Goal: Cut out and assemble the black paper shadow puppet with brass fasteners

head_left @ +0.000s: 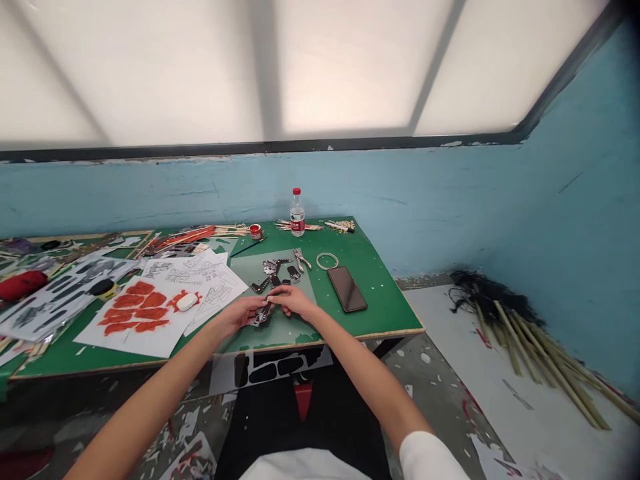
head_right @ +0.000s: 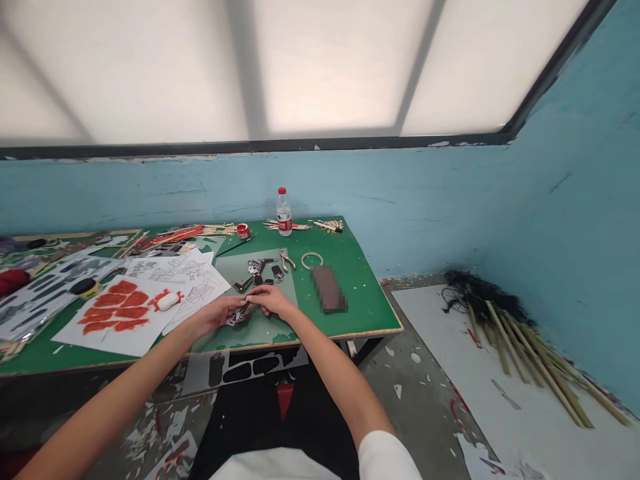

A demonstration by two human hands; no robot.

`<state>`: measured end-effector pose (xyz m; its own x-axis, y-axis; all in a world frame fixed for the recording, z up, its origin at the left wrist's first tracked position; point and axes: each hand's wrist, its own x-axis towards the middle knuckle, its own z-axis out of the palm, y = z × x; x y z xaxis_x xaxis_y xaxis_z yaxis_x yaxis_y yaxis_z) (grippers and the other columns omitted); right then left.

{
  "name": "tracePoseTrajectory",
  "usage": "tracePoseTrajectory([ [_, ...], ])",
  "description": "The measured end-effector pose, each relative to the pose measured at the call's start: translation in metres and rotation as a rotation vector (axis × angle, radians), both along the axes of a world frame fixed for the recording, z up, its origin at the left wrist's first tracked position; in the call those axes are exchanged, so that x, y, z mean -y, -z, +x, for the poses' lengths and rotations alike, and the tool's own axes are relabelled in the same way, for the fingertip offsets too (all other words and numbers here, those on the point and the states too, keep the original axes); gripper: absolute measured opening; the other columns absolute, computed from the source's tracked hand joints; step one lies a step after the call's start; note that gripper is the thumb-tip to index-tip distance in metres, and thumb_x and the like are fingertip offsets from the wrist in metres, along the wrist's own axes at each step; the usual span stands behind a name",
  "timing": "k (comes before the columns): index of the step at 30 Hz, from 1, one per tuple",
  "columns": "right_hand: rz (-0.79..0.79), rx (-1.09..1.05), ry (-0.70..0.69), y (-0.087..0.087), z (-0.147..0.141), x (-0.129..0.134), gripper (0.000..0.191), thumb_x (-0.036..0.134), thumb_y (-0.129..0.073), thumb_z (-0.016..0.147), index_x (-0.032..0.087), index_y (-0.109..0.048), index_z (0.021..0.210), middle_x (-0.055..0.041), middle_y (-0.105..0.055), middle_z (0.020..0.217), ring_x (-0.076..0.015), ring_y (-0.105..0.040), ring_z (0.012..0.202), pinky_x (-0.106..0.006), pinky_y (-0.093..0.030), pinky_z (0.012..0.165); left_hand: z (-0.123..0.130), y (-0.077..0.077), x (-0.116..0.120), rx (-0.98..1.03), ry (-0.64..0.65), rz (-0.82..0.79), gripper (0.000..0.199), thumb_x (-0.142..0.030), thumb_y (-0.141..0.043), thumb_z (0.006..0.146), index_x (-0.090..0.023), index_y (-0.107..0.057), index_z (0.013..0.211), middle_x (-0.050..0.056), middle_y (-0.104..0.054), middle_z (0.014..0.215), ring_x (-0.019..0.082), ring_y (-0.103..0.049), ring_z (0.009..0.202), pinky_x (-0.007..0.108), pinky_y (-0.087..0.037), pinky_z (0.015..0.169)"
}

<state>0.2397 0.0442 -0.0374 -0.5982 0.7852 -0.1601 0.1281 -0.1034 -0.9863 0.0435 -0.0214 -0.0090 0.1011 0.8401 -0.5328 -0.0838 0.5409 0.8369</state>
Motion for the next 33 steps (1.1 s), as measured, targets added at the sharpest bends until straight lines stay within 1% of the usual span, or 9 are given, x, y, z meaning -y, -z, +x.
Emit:
tracePoseTrajectory([
  [5,0.275,-0.007,-0.014,-0.003,0.005,0.001,0.016,0.030,-0.070,0.089,0.018,-0.078,0.095,-0.0033,-0.075,0.085,-0.0132,-0.060,0.069,-0.024,-0.045,0.066,0.000,-0.003,-0.003,0.052,0.017,-0.054,0.050,-0.039,-0.092,0.061,-0.014,-0.077,0.102,0.010,-0.080,0.095,0.019,-0.071,0.076,0.029,-0.060,0.073],
  [7,0.422,0.015,-0.044,-0.006,0.010,0.001,0.016,0.024,-0.068,0.090,0.020,-0.079,0.100,-0.0044,-0.076,0.094,-0.0160,-0.063,0.081,-0.025,-0.045,0.074,0.000,-0.003,-0.005,0.057,0.009,-0.071,0.048,-0.037,-0.091,0.062,-0.015,-0.077,0.102,0.009,-0.080,0.094,0.019,-0.071,0.075,0.030,-0.062,0.075],
  [12,1.120,0.263,-0.217,-0.008,0.020,-0.001,0.033,0.021,-0.060,0.096,0.022,-0.072,0.127,-0.0077,-0.074,0.100,-0.0180,-0.065,0.082,-0.025,-0.042,0.069,-0.003,-0.007,-0.007,0.050,-0.003,-0.088,0.045,-0.032,-0.090,0.063,-0.018,-0.077,0.104,0.009,-0.080,0.102,0.022,-0.073,0.085,0.033,-0.064,0.079],
  [14,1.224,0.303,-0.235,-0.007,0.020,-0.005,0.028,0.024,-0.058,0.101,0.020,-0.073,0.124,-0.0077,-0.073,0.095,-0.0180,-0.065,0.082,-0.025,-0.041,0.067,-0.006,-0.009,-0.008,0.048,0.012,-0.087,0.042,-0.034,-0.087,0.066,-0.017,-0.077,0.103,0.011,-0.080,0.103,0.023,-0.074,0.087,0.034,-0.064,0.078],
  [17,1.212,0.258,-0.216,-0.006,0.015,-0.013,0.025,0.023,-0.056,0.102,0.020,-0.076,0.117,-0.0067,-0.073,0.092,-0.0172,-0.066,0.082,-0.024,-0.043,0.068,-0.015,-0.012,-0.011,0.039,0.042,-0.062,0.035,-0.038,-0.079,0.071,-0.015,-0.077,0.098,0.015,-0.080,0.104,0.023,-0.074,0.080,0.035,-0.064,0.074],
  [20,1.093,0.134,-0.158,-0.011,0.008,-0.023,0.023,0.022,-0.059,0.100,0.020,-0.078,0.113,-0.0066,-0.074,0.094,-0.0163,-0.066,0.080,-0.025,-0.044,0.071,-0.024,-0.014,-0.018,-0.014,0.038,0.024,0.035,-0.041,-0.070,0.073,-0.013,-0.077,0.092,0.017,-0.080,0.094,0.022,-0.070,0.066,0.031,-0.058,0.056],
  [22,0.966,0.058,-0.090,-0.017,0.003,-0.031,0.020,0.024,-0.063,0.097,0.019,-0.080,0.105,-0.0064,-0.075,0.090,-0.0163,-0.065,0.077,-0.026,-0.045,0.072,-0.026,-0.014,-0.024,-0.074,-0.009,0.145,0.035,-0.040,-0.072,0.069,-0.014,-0.077,0.092,0.014,-0.080,0.090,0.021,-0.069,0.065,0.028,-0.052,0.052],
  [27,0.625,-0.049,0.066,-0.030,-0.008,-0.061,0.022,0.033,-0.068,0.091,0.017,-0.082,0.093,-0.0056,-0.076,0.083,-0.0175,-0.063,0.074,-0.027,-0.046,0.068,-0.012,-0.007,-0.050,-0.153,-0.131,0.474,0.045,-0.039,-0.088,0.062,-0.018,-0.080,0.102,0.008,-0.080,0.106,0.024,-0.072,0.101,0.030,-0.056,0.086],
  [33,0.585,-0.051,0.096,-0.025,-0.011,-0.089,0.032,0.043,-0.066,0.091,0.015,-0.081,0.096,-0.0064,-0.075,0.085,-0.0167,-0.062,0.074,-0.026,-0.046,0.066,0.007,0.008,-0.079,-0.169,-0.243,0.576,0.056,-0.058,-0.085,0.068,-0.014,-0.082,0.102,0.010,-0.082,0.099,0.028,-0.074,0.091,0.038,-0.057,0.088],
])
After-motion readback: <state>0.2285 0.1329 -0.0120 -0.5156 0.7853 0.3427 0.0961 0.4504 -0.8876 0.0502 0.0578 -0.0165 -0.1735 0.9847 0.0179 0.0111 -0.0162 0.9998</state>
